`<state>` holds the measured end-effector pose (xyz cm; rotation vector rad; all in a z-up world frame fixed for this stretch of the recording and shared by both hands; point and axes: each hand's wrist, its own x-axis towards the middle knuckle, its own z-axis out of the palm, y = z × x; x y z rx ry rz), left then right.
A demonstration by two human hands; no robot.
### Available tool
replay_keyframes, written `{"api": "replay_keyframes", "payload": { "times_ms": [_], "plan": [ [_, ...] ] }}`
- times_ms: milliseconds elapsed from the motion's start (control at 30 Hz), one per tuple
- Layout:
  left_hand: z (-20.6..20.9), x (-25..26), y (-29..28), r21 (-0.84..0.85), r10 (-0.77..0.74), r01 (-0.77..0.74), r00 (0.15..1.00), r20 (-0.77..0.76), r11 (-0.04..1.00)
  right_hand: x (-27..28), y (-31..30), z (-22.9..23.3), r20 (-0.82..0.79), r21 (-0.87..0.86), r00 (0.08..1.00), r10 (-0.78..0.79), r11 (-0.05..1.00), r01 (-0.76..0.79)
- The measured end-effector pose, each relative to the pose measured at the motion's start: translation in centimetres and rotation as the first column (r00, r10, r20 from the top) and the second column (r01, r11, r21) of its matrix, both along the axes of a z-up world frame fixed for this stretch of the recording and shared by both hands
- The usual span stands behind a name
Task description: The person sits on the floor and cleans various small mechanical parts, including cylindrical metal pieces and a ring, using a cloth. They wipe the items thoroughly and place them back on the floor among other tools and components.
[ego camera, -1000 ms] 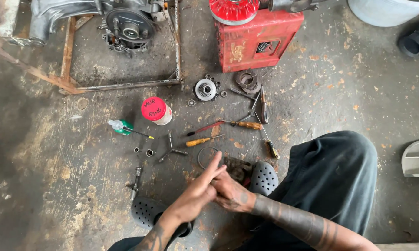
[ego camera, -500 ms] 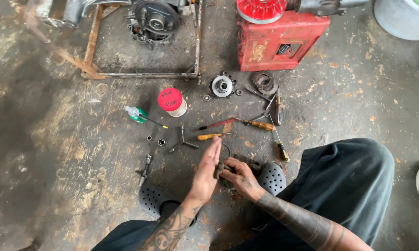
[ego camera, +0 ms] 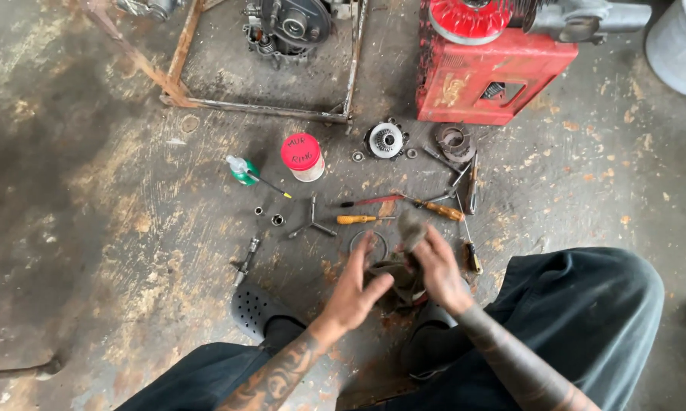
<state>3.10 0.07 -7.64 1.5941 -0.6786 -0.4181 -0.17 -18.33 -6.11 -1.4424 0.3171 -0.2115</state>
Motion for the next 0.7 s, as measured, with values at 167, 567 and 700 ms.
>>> {"api": "replay_keyframes", "payload": {
  "times_ms": [167, 567, 700],
  "plan": [
    [-4.2, -0.1, 0.3, -0.009, -0.114, 0.139, 0.769, -0.63, 0.99, -1.6, 2.7, -0.2, 0.1, -0.782, 0.805, 0.585, 0.546, -0.3],
    [-1.9, -2.8, -1.2, -0.178, -0.154, -0.026, 0.393, -0.907, 0.984, -2.6, 2.4, -1.7, 0.248, -0.658, 0.769, 0.59, 0.685, -0.313],
    [-4.4, -2.3, -2.0, -0.38, -0.248, -0.344, 0.37, -0.895, 0.859, -1.6, 2.8, -1.4, 0.273, -0.552, 0.819, 0.505, 0.78, -0.297]
  ]
}}
